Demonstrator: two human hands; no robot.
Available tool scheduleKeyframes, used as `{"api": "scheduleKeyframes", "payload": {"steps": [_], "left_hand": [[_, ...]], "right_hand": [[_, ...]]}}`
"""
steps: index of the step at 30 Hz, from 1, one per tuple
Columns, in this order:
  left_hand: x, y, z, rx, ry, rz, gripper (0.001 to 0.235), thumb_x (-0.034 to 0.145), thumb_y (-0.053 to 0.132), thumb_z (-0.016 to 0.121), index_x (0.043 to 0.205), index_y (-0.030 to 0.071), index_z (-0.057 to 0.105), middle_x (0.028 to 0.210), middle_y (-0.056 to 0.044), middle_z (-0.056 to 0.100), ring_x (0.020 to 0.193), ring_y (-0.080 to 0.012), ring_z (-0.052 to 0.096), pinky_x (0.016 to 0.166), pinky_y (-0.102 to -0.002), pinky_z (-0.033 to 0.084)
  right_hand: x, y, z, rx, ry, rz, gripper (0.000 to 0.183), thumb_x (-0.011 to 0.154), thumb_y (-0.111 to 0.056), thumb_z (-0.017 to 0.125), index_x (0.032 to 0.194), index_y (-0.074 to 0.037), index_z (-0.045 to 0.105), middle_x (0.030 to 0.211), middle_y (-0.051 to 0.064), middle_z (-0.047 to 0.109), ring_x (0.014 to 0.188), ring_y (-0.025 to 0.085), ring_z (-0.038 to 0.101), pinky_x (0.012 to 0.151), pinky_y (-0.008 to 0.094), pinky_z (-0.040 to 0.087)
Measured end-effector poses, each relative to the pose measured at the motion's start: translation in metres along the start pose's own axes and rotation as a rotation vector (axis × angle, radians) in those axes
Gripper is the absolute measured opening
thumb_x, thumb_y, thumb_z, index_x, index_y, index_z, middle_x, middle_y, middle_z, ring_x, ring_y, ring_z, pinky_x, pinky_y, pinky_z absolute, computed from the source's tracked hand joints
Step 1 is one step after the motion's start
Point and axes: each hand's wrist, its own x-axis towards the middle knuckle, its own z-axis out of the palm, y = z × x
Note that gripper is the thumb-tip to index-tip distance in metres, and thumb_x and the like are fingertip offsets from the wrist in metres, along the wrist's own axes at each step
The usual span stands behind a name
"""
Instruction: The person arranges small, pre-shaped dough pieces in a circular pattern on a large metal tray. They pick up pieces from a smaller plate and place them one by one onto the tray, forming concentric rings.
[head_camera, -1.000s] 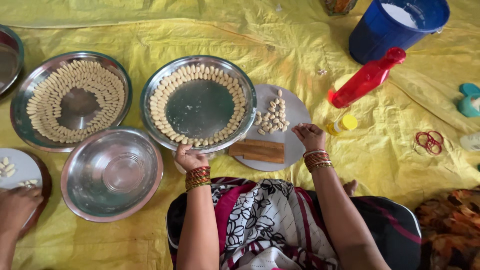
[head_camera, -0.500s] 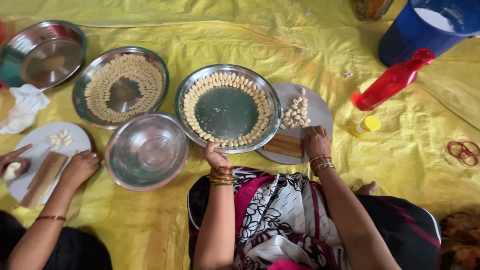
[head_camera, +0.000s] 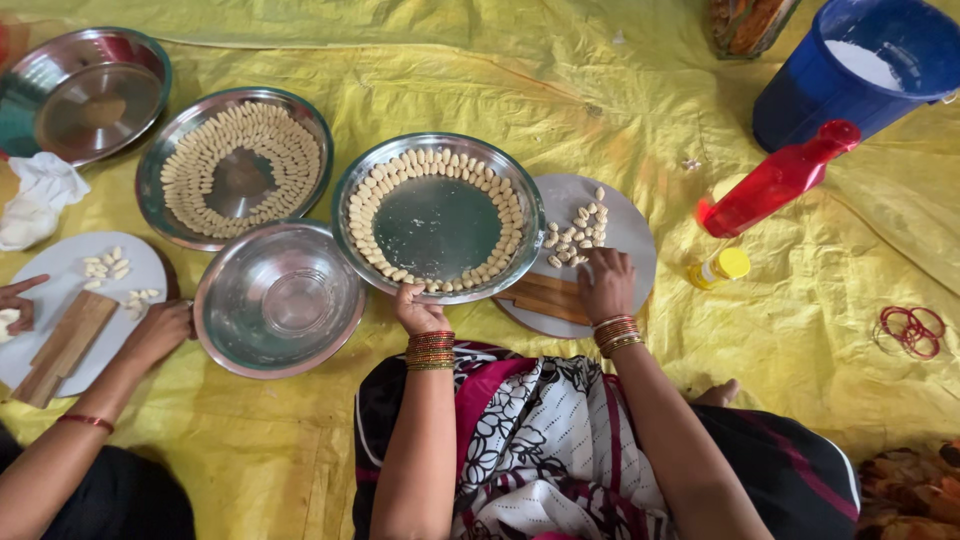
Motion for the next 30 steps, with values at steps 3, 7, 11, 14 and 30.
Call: {"api": "scheduleKeyframes", "payload": {"steps": [3,7,11,14,30], "left_hand": [[-0.008,-0.003,0.015,0.025,-0.013,0.08,0.059,0.062,0.005,0.055,0.12,0.017,0.057,0.096,-0.003,0.057,0.085,-0.0184,0.06,0.078,-0.036,0.057],[0.004,-0.014,0.02,-0.011,-0.051,0.049,0.059,0.065,0.004,0.058,0.125,0.006,0.055,0.108,-0.005,0.06,0.1,-0.0204,0.061,0.094,-0.038,0.053],[0.021,-0.032,0.011,-0.02,-0.108,0.038,0.056,0.068,0.003,0.06,0.124,0.0,0.055,0.113,-0.008,0.059,0.105,-0.0228,0.06,0.1,-0.039,0.05],[0.026,-0.036,0.01,0.009,-0.097,0.029,0.062,0.066,0.003,0.06,0.127,0.001,0.054,0.117,-0.007,0.06,0.108,-0.0235,0.059,0.101,-0.039,0.049],[0.007,-0.019,0.037,0.086,-0.188,0.013,0.083,0.067,0.003,0.055,0.149,0.007,0.042,0.134,-0.006,0.054,0.122,-0.0216,0.053,0.11,-0.038,0.043]], "right_hand": [[0.008,-0.017,0.007,-0.012,-0.013,-0.107,0.018,0.088,-0.022,0.073,0.105,-0.016,0.074,0.117,0.004,0.067,0.111,0.03,0.056,0.097,0.048,0.043],[0.01,-0.029,0.01,-0.024,-0.046,-0.127,0.028,0.084,-0.021,0.074,0.112,-0.018,0.076,0.116,0.003,0.064,0.112,0.028,0.053,0.098,0.048,0.039],[0.015,-0.032,0.014,-0.143,-0.096,-0.148,0.03,0.082,-0.023,0.075,0.112,-0.016,0.076,0.114,0.004,0.062,0.112,0.028,0.053,0.098,0.048,0.039],[0.019,-0.034,0.021,-0.214,-0.131,-0.156,0.027,0.083,-0.025,0.075,0.107,-0.014,0.075,0.114,0.005,0.062,0.113,0.028,0.053,0.097,0.048,0.039],[0.027,-0.019,0.017,0.193,-0.187,0.155,0.018,0.079,-0.009,0.08,0.096,-0.008,0.075,0.095,0.006,0.077,0.081,0.021,0.068,0.077,0.04,0.058]]}}
